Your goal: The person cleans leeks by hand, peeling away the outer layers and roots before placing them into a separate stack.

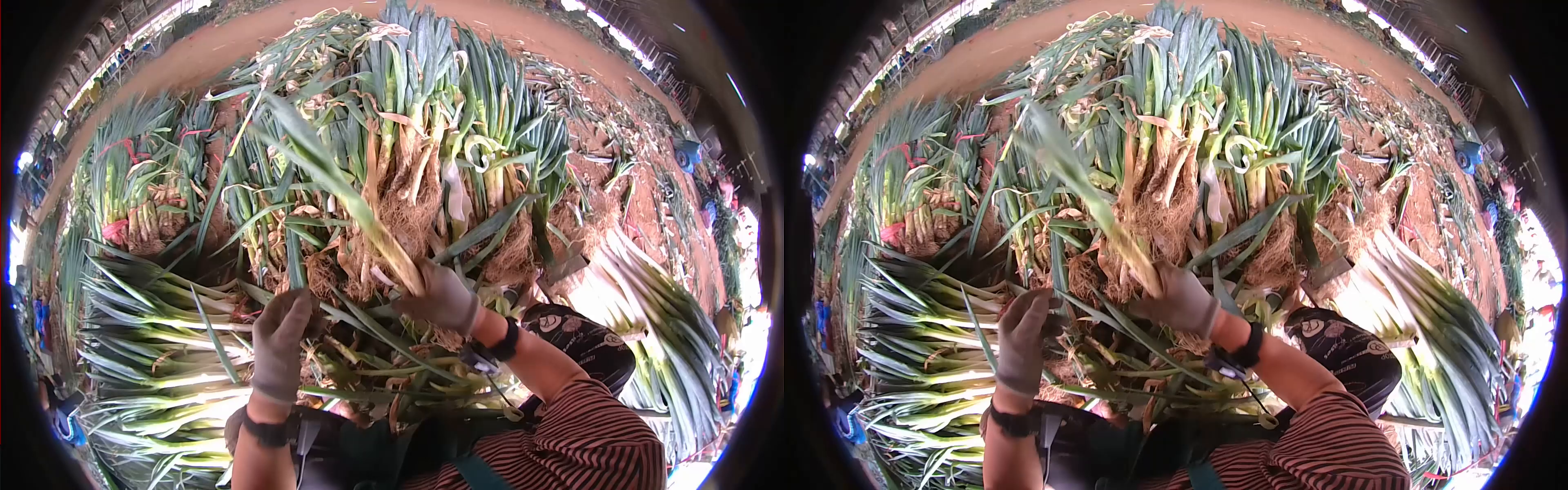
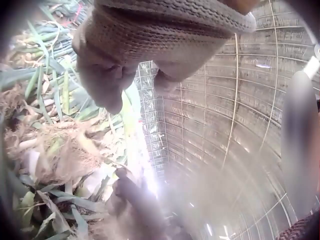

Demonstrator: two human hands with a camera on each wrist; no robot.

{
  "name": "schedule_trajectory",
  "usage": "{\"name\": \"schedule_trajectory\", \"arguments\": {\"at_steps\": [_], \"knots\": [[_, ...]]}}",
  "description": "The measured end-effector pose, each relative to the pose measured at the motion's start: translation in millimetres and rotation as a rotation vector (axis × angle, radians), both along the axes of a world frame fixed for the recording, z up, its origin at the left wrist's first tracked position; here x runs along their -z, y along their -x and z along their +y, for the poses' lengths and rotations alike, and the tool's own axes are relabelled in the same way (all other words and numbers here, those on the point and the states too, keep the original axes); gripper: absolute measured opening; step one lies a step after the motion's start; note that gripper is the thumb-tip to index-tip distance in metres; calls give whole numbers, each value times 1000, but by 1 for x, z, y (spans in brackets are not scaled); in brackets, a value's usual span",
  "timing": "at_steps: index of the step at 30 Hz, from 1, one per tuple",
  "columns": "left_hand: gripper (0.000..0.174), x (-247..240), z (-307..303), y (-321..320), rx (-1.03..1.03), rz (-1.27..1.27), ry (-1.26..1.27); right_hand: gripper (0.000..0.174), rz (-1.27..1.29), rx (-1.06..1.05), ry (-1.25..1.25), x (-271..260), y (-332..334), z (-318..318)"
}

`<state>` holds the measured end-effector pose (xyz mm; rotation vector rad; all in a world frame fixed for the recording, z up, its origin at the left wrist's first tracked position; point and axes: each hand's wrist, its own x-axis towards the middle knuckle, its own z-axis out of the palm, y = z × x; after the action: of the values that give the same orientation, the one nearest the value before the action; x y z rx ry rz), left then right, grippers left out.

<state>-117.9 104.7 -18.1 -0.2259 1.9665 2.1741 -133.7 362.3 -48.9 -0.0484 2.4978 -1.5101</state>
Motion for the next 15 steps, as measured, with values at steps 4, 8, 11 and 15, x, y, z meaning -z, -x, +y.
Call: {"name": "schedule_trajectory", "arguments": {"at_steps": [4, 8, 11, 15], "knots": [[46, -6, 29, 1, -13, 43, -67, 46, 389, -107, -367, -2, -72, 6], [35, 35, 23, 5, 177, 881, 607, 45, 754, -159, -591, 2, -106, 14], [27, 23, 36, -11, 94, 487, -2, 46, 382, -205, -413, -21, -116, 28], [28, -14, 49, -38, -2, 249, -216, 36, 92, -298, -105, -22, -124, 42]]}}
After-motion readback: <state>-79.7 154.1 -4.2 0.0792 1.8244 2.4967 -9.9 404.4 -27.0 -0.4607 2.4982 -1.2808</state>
